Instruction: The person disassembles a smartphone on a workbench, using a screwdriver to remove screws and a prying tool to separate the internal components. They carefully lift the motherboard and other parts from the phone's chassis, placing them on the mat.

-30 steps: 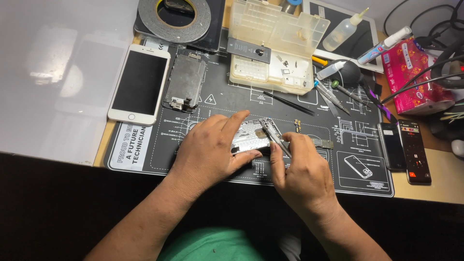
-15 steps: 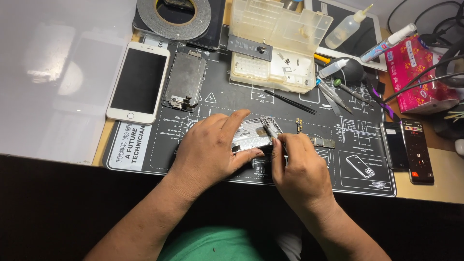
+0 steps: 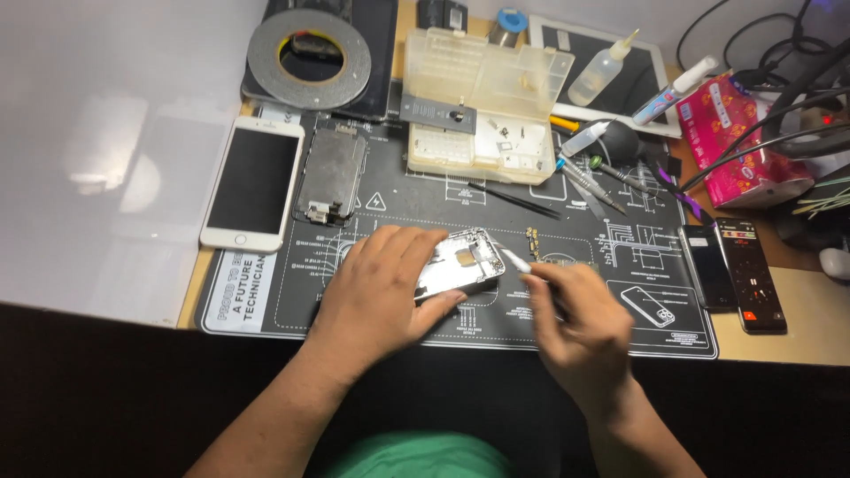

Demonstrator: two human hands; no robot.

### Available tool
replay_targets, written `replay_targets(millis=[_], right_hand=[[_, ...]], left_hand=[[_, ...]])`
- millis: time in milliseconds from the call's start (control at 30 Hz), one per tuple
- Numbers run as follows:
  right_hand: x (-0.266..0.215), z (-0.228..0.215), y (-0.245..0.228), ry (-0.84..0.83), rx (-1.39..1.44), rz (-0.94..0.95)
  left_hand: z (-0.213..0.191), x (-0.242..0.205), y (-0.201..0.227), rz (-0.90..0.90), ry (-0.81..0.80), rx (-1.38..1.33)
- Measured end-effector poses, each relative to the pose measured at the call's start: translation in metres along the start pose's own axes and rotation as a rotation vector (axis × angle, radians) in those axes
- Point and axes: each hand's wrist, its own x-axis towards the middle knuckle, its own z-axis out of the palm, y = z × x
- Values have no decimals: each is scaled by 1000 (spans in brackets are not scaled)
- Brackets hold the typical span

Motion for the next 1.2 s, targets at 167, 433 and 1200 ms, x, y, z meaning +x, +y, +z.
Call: replay_targets(millis=[167,433,1200], right_hand=[[-16,-27,64,112,-189,166],[-25,-47,143,15,-203,314],[1,-51,109,-373,-250,202]], left_hand=[[-2,2,3,-4,-78,3],[-1,13,3,-83,-80,-9],[-32,54,2,-402,-215,-296]])
